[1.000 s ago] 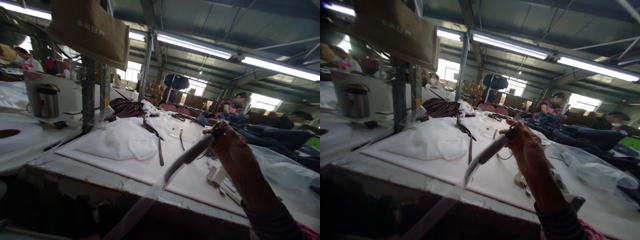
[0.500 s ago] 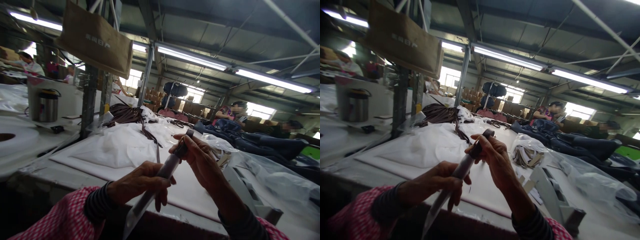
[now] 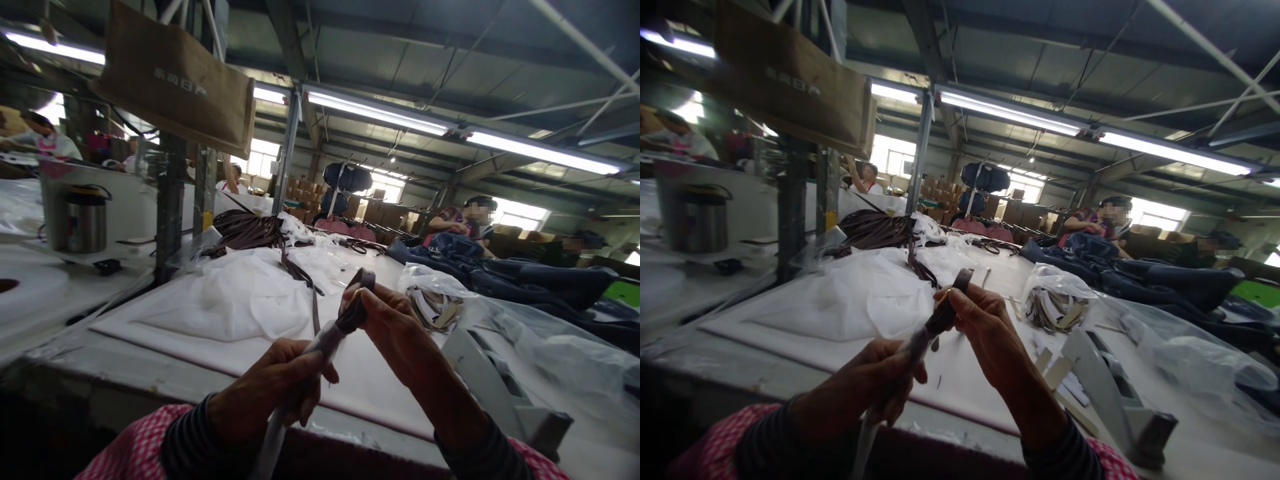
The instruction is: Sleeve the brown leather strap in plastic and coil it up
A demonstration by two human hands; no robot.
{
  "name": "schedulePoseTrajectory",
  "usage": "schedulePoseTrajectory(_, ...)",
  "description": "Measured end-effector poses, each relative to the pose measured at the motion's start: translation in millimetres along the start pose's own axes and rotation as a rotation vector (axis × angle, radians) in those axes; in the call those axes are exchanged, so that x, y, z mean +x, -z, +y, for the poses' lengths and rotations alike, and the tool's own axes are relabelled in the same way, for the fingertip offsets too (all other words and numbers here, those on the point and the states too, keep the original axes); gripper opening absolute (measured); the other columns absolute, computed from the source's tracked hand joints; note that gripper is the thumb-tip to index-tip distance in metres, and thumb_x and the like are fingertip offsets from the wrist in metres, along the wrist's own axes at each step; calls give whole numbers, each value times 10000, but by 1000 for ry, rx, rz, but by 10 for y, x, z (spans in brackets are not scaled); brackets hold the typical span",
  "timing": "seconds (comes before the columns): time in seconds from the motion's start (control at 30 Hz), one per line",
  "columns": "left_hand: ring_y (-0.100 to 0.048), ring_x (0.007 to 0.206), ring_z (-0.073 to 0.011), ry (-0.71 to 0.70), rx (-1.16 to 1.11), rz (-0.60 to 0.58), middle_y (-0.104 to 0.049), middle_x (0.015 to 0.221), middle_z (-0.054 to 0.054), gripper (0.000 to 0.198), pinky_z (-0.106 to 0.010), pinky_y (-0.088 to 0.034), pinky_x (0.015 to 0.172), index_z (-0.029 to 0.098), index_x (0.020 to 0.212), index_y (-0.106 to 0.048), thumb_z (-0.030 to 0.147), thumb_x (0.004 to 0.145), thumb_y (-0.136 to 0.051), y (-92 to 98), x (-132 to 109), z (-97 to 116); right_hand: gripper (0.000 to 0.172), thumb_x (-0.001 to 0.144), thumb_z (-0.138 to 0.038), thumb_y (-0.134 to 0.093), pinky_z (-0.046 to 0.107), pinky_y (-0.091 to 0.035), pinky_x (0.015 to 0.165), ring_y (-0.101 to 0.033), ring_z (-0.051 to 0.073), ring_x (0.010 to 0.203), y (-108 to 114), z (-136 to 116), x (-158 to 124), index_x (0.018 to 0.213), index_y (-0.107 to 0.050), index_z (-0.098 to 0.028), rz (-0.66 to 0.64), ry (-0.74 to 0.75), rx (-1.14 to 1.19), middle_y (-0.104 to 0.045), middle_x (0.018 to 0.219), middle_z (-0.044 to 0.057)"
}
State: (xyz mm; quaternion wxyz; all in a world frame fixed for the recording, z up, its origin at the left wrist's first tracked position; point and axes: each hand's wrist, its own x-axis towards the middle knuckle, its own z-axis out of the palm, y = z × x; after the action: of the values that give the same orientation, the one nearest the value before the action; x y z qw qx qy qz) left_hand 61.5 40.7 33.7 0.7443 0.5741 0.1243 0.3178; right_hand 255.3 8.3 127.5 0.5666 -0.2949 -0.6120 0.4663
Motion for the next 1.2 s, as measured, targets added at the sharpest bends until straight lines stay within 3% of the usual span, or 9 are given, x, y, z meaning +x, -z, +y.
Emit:
schedulePoseTrajectory(0.3,-475,356,-69,66,-125,-140,-657,559,-85,529,-137,-308,349,65,969,-739,551,997,-533,47,-32,-25,281,959,-381,-641,275,-314,607,-413,131,682,82,-85,12,854,-706,-129,-128,18,-27,-561,793,48)
schedulePoseTrajectory(0.43,-501,383,-83,51,-96,-161,-675,592,-82,506,-146,-344,374,93,1053,-713,566,982,-550,27,-43,22,292,948,-404,-656,251,-242,546,-363,104,631,46,-82,15,872,-703,-127,-87,-20,-32,-535,770,35)
schedulePoseTrajectory(0.7,-529,515,-88,-47,418,-8,-636,656,-13,427,-168,-445,491,124,1057,-658,537,955,-618,66,-55,-34,301,909,-408,-705,201,-268,468,-384,72,562,-82,-67,65,856,-717,-111,27,-52,-69,-552,742,31)
schedulePoseTrajectory(0.87,-533,560,-104,-126,682,80,-596,652,2,388,-187,-480,511,143,891,-622,513,991,-562,87,-77,-94,277,891,-389,-728,186,-311,460,-406,76,554,-45,-38,117,856,-718,-114,120,-58,-15,-567,717,30)
schedulePoseTrajectory(0.93,-520,527,-94,-89,585,74,-598,625,2,384,-176,-455,489,141,875,-622,511,973,-597,83,-81,-90,281,893,-396,-730,184,-320,462,-414,77,561,-29,-32,113,862,-718,-117,110,-63,9,-572,727,31)
schedulePoseTrajectory(1.03,-479,437,-75,9,264,28,-589,555,14,383,-154,-380,421,131,959,-647,507,903,-695,86,-81,-78,278,904,-399,-725,182,-328,472,-424,74,574,-16,-47,89,875,-721,-123,60,-40,28,-588,770,38)
schedulePoseTrajectory(1.2,-491,387,-80,41,-64,-43,-615,537,-23,373,-138,-321,357,109,979,-683,472,895,-704,91,-80,-120,276,928,-393,-697,191,-325,488,-433,82,602,5,-96,68,875,-729,-124,-12,8,20,-584,805,44)
